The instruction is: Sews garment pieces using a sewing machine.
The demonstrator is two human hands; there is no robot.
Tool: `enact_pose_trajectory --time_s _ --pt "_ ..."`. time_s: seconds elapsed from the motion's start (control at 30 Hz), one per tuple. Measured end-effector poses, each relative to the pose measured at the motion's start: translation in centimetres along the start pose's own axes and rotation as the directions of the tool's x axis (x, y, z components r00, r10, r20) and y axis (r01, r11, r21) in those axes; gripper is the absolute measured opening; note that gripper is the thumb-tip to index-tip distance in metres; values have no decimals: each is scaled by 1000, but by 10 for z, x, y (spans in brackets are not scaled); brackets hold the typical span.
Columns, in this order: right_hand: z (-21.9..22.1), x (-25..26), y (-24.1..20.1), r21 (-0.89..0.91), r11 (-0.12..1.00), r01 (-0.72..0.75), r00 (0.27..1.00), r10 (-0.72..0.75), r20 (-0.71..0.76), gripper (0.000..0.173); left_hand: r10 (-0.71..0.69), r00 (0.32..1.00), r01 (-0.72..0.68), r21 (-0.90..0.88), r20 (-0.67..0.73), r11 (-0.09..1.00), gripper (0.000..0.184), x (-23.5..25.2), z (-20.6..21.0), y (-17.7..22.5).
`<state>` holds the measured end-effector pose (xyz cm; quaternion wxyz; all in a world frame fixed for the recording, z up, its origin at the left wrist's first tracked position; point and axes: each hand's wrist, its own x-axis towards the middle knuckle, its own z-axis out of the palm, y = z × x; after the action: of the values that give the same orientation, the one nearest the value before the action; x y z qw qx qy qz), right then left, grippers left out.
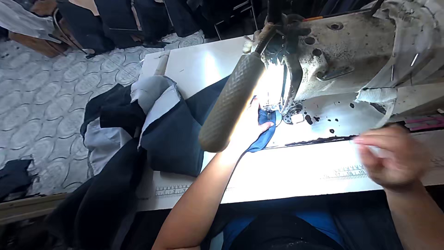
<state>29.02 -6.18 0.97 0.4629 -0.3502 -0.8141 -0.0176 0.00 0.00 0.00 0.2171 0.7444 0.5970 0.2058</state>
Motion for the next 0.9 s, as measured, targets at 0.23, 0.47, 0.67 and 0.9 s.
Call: enact_pose_trajectory --time_s 0.23,0.47,0.67,0.9 --pt "76 32 -7 172 979 -109 819 -10 573 26 19 1000 -19 123 -3 992 66 -8 -5 5" --pt "117 72 -53 170 985 39 628 -157 763 39 570 713 -312 -542 408 780 23 -73 -69 -29" --pt "128 87 -44 356 908 -220 711 -101 696 31 43 957 -12 109 -286 994 75 -51 -101 -76" --pt "116 84 -51 396 771 -498 693 80 716 18 140 984 -138 -30 109 990 33 -64 -66 -42"
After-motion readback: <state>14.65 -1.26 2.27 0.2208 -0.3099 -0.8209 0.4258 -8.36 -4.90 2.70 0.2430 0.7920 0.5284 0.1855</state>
